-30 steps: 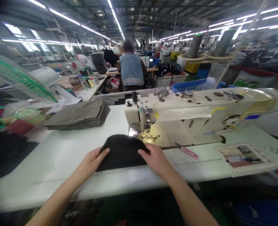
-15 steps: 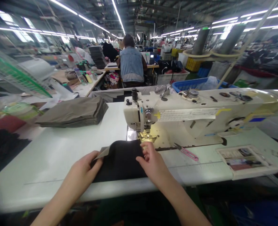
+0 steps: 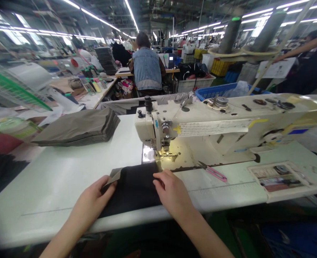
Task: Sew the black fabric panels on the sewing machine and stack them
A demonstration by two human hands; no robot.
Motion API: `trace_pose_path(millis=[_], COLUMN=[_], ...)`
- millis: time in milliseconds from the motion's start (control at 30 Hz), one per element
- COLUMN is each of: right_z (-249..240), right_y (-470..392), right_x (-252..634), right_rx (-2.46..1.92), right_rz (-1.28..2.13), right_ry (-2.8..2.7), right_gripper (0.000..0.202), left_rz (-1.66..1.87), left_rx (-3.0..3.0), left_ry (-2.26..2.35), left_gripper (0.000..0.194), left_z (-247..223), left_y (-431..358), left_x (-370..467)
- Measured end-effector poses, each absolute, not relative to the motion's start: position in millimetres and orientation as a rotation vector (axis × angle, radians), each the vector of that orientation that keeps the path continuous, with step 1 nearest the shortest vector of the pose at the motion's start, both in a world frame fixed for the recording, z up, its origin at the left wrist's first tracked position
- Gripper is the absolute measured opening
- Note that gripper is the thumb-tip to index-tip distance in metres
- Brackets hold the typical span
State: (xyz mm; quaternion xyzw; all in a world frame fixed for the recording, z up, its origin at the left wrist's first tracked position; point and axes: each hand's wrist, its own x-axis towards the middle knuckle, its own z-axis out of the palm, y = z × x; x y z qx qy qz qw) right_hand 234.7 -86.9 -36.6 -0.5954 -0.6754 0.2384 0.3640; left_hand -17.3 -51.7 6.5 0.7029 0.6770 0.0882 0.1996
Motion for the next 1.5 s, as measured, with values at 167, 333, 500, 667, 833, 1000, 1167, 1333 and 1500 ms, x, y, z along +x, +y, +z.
trace_pose_path(millis=[167, 333, 500, 667, 833, 1000, 1167, 1333, 1500], right_z=[-36, -36, -36, -34, -32, -30, -31, -44, -51], right_y=[-88, -89, -88, -88, -87, -85, -85, -88, -88], right_x=[236, 236, 235, 234, 234, 234, 232, 234, 236], right_rx=[-1.55, -1.573, -1.577, -1.608, -1.644, -1.67, -1.674, -1.609, -1.589], right_rz=[0.616, 0.623, 0.604, 0.613, 0.636, 0.629, 0.549, 0.456, 0.397], right_ry=[-1.707, -1.7, -1.693, -1.699, -1.703, -1.743, -1.802, -1.819, -1.837], right_gripper=[0.019, 0.018, 0.018, 0.019, 0.02, 0.025, 0.022, 0.025, 0.034], left_rz=[0.207, 0.18, 0.158, 0.129, 0.094, 0.101, 0.343, 0.504, 0.462], left_rx=[1.963, 1.977, 1.992, 1.992, 2.014, 2.021, 1.922, 1.793, 1.771], left_ry=[1.907, 1.918, 1.923, 1.943, 1.94, 1.934, 1.922, 1.978, 2.001], left_gripper=[0.024, 0.026, 0.025, 0.025, 0.025, 0.023, 0.024, 0.022, 0.021], left_z=[7, 7, 8, 9, 9, 8, 8, 4, -3], left_y=[-51, -51, -50, -50, -50, -50, -48, -42, -39], left_x=[-14, -13, -12, -11, -10, -11, -13, -22, -26])
